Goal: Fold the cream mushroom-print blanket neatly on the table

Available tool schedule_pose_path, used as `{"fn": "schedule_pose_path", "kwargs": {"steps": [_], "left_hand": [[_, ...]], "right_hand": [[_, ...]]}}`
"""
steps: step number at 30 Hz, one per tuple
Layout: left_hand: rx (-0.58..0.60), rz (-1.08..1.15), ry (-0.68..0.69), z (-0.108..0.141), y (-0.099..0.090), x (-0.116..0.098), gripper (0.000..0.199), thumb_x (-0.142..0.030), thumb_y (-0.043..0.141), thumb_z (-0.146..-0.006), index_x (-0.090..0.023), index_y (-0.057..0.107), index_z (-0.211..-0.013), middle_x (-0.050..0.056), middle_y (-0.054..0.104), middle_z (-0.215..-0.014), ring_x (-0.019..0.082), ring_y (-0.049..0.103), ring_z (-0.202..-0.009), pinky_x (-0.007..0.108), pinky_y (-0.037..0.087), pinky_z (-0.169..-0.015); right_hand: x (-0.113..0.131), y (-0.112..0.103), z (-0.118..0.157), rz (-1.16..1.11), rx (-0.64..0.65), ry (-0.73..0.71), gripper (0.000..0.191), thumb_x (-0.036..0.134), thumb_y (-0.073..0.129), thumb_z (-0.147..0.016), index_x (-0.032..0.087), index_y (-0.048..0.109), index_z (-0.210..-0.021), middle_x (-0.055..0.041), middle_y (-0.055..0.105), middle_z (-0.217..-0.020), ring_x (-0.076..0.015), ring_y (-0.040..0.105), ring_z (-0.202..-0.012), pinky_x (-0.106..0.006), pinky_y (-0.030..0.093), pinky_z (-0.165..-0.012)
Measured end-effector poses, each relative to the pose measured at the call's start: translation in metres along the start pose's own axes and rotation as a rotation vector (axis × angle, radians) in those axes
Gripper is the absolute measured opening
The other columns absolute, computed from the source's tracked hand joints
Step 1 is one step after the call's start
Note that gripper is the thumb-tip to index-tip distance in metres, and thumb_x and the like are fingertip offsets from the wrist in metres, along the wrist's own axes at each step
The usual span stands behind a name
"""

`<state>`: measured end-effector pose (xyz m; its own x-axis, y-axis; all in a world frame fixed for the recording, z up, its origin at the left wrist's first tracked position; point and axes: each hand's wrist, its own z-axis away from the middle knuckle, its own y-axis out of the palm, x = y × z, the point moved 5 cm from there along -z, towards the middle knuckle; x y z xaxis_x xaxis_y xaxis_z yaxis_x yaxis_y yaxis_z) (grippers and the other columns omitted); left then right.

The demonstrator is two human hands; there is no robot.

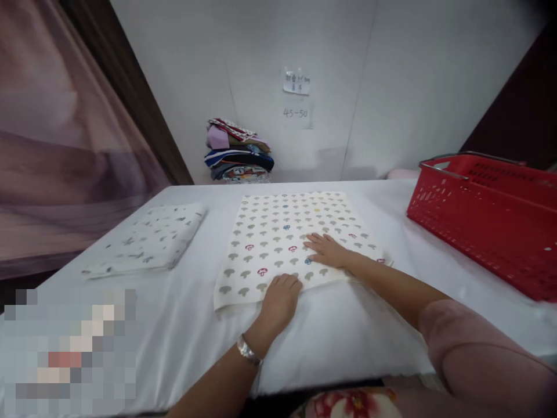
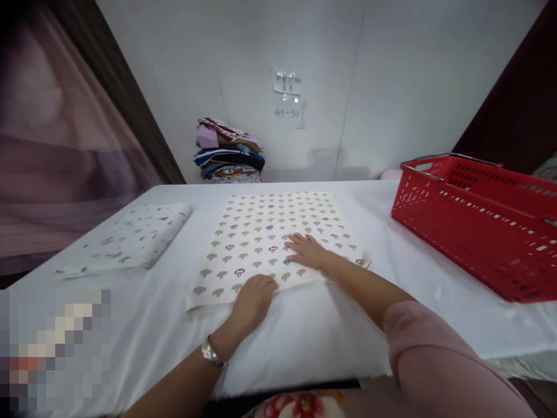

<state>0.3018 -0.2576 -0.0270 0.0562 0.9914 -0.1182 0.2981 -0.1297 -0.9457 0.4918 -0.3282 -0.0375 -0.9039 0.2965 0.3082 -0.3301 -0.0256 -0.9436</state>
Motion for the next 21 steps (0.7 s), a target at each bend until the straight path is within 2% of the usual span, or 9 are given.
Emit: {"fn": "schedule_pose_path", "kwargs": {"steps": [4,8,10,13,16,18,21], "left_hand": [[0.022,0.006,0.009,-0.001,0.001,0.002,0.022,-0.006,0.045,-0.085,-0.018,0.061,-0.091,0.005,0.063,-0.1,0.02,0.054,-0.091,0.036,0.044,-0.081],[0.018,0.013,0.003,-0.001,0.002,0.003,0.023,-0.003,0.046,-0.082,-0.018,0.062,-0.09,0.005,0.064,-0.099,0.02,0.054,-0.092,0.036,0.044,-0.082],[0.013,0.02,0.003,0.0,0.002,0.004,0.024,-0.002,0.046,-0.082,-0.018,0.062,-0.092,0.005,0.064,-0.1,0.021,0.054,-0.093,0.037,0.044,-0.082],[0.018,0.027,0.002,-0.001,0.004,0.005,0.026,-0.001,0.045,-0.081,-0.017,0.062,-0.092,0.006,0.064,-0.101,0.021,0.054,-0.092,0.037,0.045,-0.082],[0.025,0.032,-0.008,-0.001,0.005,0.005,0.027,-0.001,0.044,-0.08,-0.017,0.063,-0.09,0.005,0.064,-0.099,0.021,0.054,-0.09,0.037,0.045,-0.08],[0.024,0.034,-0.014,-0.001,0.003,0.004,0.026,-0.001,0.044,-0.081,-0.017,0.062,-0.089,0.006,0.064,-0.098,0.021,0.054,-0.09,0.036,0.045,-0.08],[0.023,0.039,-0.026,-0.001,0.0,0.002,0.024,-0.003,0.044,-0.083,-0.017,0.062,-0.09,0.005,0.063,-0.096,0.02,0.054,-0.09,0.036,0.044,-0.08]], "right_hand": [[-0.005,-0.004,-0.005,0.037,-0.061,0.047,0.073,0.068,0.019,-0.088,0.025,0.025,-0.147,-0.0055,0.006,-0.155,-0.0269,0.0,-0.142,-0.047,-0.001,-0.112],[-0.01,-0.01,-0.002,0.022,-0.026,0.108,0.074,0.068,0.018,-0.088,0.024,0.026,-0.147,-0.0072,0.009,-0.155,-0.0266,0.003,-0.142,-0.048,0.002,-0.112],[-0.019,-0.021,0.006,0.037,-0.097,0.116,0.073,0.068,0.019,-0.088,0.026,0.023,-0.147,-0.0058,0.007,-0.155,-0.0258,0.001,-0.142,-0.048,0.002,-0.112],[-0.049,-0.032,0.028,0.11,-0.223,0.237,0.07,0.066,0.02,-0.089,0.027,0.022,-0.147,-0.0048,0.007,-0.155,-0.0258,0.001,-0.142,-0.05,0.001,-0.112],[-0.085,-0.025,0.05,0.114,-0.167,0.422,0.069,0.063,0.022,-0.089,0.025,0.027,-0.146,-0.0071,0.014,-0.154,-0.0277,0.009,-0.141,-0.053,0.01,-0.111],[-0.099,-0.018,0.058,0.107,-0.137,0.459,0.066,0.061,0.023,-0.09,0.025,0.029,-0.145,-0.0072,0.016,-0.154,-0.0279,0.012,-0.141,-0.054,0.015,-0.11],[-0.112,-0.016,0.065,0.165,-0.196,0.494,0.063,0.058,0.024,-0.091,0.024,0.031,-0.144,-0.0083,0.018,-0.154,-0.0283,0.013,-0.14,-0.056,0.017,-0.108]]}}
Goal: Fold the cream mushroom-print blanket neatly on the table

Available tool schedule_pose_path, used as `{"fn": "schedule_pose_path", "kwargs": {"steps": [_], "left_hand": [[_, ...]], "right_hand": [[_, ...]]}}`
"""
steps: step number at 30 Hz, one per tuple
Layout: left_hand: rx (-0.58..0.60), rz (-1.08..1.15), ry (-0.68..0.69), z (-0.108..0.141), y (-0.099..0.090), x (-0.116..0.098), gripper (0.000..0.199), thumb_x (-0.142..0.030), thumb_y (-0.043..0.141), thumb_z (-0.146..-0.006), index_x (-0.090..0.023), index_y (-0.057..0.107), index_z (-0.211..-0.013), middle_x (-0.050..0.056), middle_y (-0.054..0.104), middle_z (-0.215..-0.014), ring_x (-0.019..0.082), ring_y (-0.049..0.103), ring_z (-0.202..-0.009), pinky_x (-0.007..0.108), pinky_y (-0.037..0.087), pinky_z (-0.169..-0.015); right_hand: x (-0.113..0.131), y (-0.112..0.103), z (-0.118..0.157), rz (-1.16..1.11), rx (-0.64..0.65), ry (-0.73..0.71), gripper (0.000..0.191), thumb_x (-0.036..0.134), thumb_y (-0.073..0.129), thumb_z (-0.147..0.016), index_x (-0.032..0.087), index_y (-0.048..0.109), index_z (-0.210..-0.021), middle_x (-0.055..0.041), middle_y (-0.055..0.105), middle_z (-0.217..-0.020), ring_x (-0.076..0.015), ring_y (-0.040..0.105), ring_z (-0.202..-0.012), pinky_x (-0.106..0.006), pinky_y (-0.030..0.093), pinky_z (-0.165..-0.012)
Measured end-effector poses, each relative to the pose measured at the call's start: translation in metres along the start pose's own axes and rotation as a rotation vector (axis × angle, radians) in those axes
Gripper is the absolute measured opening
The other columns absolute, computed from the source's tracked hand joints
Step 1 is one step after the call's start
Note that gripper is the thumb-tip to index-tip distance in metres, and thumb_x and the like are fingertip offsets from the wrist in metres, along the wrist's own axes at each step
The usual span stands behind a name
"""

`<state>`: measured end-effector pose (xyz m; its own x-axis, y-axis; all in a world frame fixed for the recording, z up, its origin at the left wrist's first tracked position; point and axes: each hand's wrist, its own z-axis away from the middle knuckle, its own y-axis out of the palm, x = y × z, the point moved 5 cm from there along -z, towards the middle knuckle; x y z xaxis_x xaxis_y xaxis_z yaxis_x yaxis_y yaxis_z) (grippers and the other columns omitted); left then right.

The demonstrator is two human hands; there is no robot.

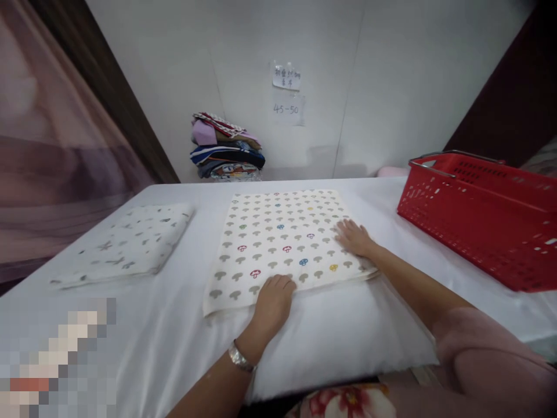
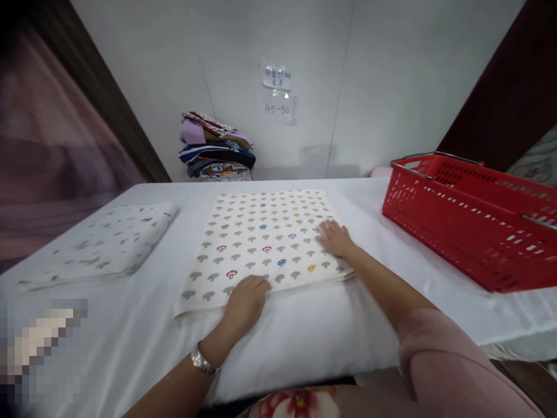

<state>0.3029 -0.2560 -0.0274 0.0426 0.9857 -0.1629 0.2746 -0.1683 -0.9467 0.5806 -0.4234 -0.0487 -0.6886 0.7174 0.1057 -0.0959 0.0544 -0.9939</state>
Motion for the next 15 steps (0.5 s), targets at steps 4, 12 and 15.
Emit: {"fn": "schedule_pose_path", "kwargs": {"steps": [4,12,15], "left_hand": [[0.021,0.006,-0.014,-0.001,0.0,-0.002,0.022,-0.006,0.043,-0.085,-0.018,0.061,-0.089,0.005,0.062,-0.093,0.02,0.053,-0.088,0.035,0.044,-0.079],[-0.019,-0.032,-0.012,0.002,0.001,-0.006,0.019,-0.009,0.044,-0.086,-0.018,0.06,-0.092,0.004,0.062,-0.095,0.02,0.052,-0.09,0.034,0.042,-0.078],[-0.063,-0.042,-0.047,0.003,0.0,-0.006,0.018,-0.011,0.042,-0.088,-0.017,0.057,-0.098,0.004,0.062,-0.093,0.02,0.053,-0.09,0.034,0.042,-0.078]], "right_hand": [[-0.013,-0.003,0.002,0.039,-0.009,0.051,0.06,0.055,0.025,-0.091,0.023,0.037,-0.14,-0.0098,0.027,-0.151,-0.0284,0.02,-0.139,-0.056,0.022,-0.107],[0.119,-0.024,0.074,-0.221,-0.134,-0.521,0.048,0.045,0.039,-0.091,0.028,0.043,-0.136,-0.0069,0.042,-0.142,-0.0255,0.036,-0.131,-0.045,0.034,-0.104],[0.175,-0.02,0.105,-0.272,-0.182,-0.729,0.039,0.032,0.047,-0.088,0.024,0.052,-0.125,-0.0089,0.057,-0.124,-0.0249,0.05,-0.116,-0.043,0.041,-0.095]]}}
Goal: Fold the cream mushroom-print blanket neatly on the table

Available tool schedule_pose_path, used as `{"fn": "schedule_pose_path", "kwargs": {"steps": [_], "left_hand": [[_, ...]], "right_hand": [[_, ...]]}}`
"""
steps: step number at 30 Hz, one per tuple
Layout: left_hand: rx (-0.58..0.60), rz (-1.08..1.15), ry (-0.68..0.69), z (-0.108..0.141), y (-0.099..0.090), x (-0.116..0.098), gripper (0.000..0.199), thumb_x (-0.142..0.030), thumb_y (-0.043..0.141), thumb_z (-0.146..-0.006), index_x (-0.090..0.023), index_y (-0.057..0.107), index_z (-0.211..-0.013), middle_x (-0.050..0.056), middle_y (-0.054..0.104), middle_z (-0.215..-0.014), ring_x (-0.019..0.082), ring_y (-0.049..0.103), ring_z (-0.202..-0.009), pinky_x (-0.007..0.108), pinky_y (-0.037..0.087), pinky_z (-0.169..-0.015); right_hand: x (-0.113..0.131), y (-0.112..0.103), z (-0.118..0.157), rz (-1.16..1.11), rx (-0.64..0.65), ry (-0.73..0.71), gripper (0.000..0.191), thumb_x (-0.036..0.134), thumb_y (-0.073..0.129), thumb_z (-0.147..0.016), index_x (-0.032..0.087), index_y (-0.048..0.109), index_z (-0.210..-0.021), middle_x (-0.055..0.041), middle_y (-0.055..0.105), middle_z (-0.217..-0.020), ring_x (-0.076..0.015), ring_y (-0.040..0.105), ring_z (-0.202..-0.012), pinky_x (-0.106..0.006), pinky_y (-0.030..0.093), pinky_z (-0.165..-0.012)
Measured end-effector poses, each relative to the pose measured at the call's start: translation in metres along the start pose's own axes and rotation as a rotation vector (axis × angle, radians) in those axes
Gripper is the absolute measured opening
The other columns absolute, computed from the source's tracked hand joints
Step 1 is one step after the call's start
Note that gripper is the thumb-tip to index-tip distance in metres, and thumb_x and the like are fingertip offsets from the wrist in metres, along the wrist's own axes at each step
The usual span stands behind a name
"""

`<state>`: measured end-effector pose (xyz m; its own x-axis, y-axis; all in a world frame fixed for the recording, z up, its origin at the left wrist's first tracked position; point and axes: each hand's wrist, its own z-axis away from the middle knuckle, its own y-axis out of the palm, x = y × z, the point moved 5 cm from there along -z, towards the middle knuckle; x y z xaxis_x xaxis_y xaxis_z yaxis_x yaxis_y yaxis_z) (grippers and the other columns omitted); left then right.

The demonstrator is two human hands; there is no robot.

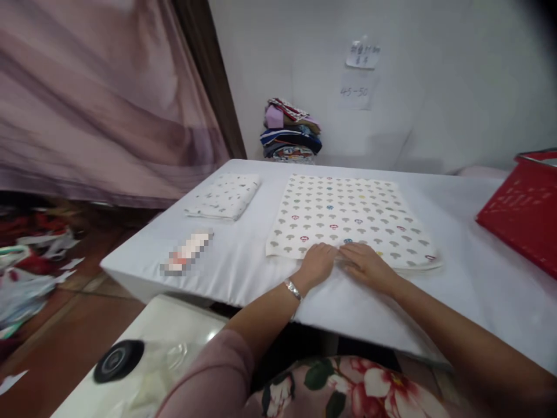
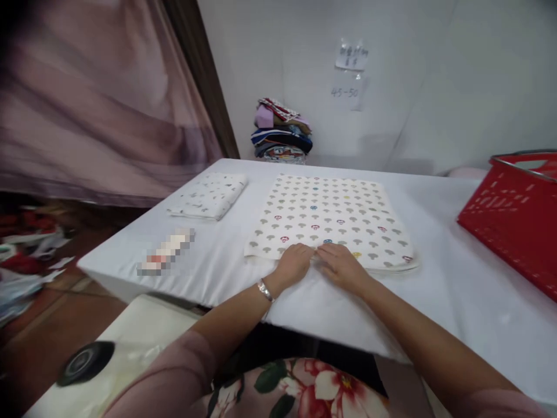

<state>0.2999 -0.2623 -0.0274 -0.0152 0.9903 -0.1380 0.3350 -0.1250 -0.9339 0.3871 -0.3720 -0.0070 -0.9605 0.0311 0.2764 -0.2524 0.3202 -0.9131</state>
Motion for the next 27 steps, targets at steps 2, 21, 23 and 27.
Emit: {"fn": "schedule_pose_path", "kwargs": {"steps": [2,21,23,27], "left_hand": [[-0.024,-0.005,-0.032,0.0,0.001,0.001,0.018,-0.013,0.042,-0.088,-0.016,0.055,-0.1,0.004,0.063,-0.092,0.019,0.054,-0.089,0.034,0.042,-0.078],[-0.033,-0.2,-0.267,0.041,-0.024,0.043,0.021,-0.007,0.039,-0.086,-0.016,0.052,-0.1,0.008,0.06,-0.1,0.022,0.05,-0.098,0.036,0.036,-0.082],[-0.033,-0.218,-0.348,0.057,-0.034,0.062,0.023,-0.007,0.039,-0.085,-0.017,0.053,-0.1,0.008,0.06,-0.101,0.022,0.05,-0.098,0.037,0.036,-0.082],[-0.057,-0.252,-0.484,0.086,-0.054,0.091,0.021,-0.008,0.041,-0.084,-0.018,0.055,-0.096,0.007,0.061,-0.1,0.023,0.05,-0.097,0.037,0.037,-0.082]], "right_hand": [[0.014,0.01,-0.007,0.038,-0.004,0.017,0.034,0.021,0.048,-0.085,0.021,0.056,-0.118,-0.0089,0.062,-0.111,-0.0235,0.055,-0.102,-0.04,0.043,-0.088],[0.003,0.039,-0.01,0.126,-0.161,0.107,0.035,0.026,0.031,-0.093,0.019,0.061,-0.109,-0.0097,0.062,-0.096,-0.0237,0.054,-0.09,-0.036,0.044,-0.079],[0.002,0.04,-0.01,0.129,-0.168,0.112,0.035,0.026,0.031,-0.093,0.018,0.061,-0.11,-0.0098,0.062,-0.097,-0.0241,0.054,-0.092,-0.036,0.044,-0.08],[0.002,0.042,-0.01,0.133,-0.179,0.116,0.035,0.025,0.032,-0.092,0.017,0.062,-0.109,-0.01,0.063,-0.098,-0.0239,0.054,-0.092,-0.036,0.044,-0.081]]}}
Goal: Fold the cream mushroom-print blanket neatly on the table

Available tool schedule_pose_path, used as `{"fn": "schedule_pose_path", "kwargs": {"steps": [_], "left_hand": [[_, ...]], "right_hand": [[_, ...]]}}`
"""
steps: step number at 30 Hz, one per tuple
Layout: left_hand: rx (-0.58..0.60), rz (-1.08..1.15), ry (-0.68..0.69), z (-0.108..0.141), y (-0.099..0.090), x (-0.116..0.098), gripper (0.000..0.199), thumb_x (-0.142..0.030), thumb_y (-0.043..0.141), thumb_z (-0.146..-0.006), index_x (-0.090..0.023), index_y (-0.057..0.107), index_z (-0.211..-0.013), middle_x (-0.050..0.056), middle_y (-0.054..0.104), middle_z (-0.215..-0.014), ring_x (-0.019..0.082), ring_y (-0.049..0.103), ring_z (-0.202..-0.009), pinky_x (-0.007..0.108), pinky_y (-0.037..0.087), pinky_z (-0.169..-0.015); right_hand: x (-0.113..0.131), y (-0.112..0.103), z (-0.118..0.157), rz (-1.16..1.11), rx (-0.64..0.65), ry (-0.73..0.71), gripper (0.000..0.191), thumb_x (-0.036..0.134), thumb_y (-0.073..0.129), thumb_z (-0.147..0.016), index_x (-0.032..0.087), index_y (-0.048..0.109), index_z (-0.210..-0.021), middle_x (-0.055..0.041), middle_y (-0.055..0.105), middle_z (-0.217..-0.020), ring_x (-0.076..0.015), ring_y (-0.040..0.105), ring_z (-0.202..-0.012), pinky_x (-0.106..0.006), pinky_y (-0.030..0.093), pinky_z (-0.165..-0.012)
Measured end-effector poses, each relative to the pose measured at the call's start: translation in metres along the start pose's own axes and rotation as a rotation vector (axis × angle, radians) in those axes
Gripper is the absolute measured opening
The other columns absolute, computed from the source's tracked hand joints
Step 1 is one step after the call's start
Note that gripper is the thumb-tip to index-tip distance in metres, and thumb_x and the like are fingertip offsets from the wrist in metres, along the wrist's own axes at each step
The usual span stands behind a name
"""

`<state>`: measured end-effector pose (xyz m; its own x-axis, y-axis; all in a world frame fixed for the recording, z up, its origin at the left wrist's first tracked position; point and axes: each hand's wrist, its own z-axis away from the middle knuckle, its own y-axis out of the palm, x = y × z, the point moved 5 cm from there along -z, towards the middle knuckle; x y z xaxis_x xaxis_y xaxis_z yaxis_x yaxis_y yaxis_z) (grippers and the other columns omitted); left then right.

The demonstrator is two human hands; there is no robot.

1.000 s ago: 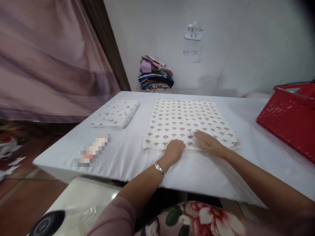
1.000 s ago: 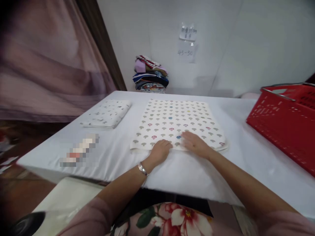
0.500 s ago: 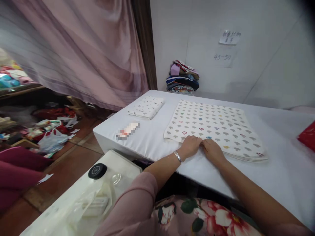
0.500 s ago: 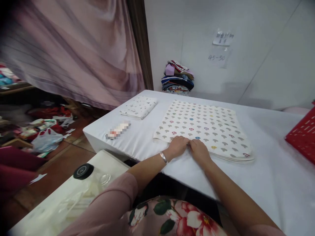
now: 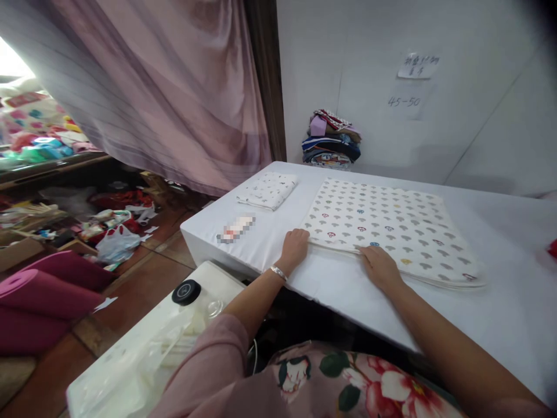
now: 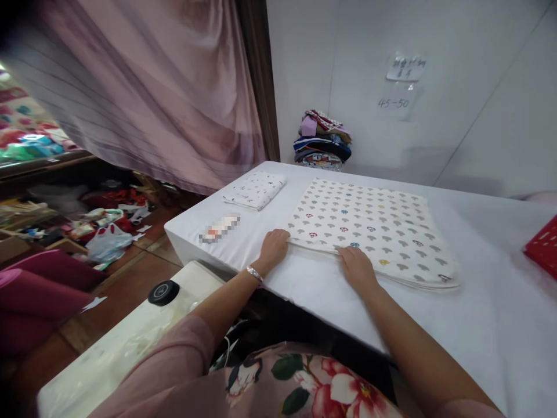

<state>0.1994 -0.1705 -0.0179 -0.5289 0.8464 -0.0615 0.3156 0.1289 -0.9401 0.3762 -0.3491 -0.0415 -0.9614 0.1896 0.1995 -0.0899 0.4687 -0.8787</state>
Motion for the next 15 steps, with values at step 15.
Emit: {"fn": "schedule_pose_path", "kwargs": {"steps": [15], "left_hand": [[0.102,-0.083,-0.141,0.0059,-0.0053,0.0125,0.013,-0.016,0.045,-0.084,-0.017,0.051,-0.095,0.009,0.058,-0.101,0.022,0.054,-0.091,0.032,0.04,-0.074]], "right_hand": [[0.0019,-0.0018,0.0006,0.006,0.009,0.006,0.037,0.025,0.031,-0.093,0.02,0.061,-0.114,-0.0096,0.062,-0.1,-0.024,0.054,-0.094,-0.037,0.044,-0.083]]}}
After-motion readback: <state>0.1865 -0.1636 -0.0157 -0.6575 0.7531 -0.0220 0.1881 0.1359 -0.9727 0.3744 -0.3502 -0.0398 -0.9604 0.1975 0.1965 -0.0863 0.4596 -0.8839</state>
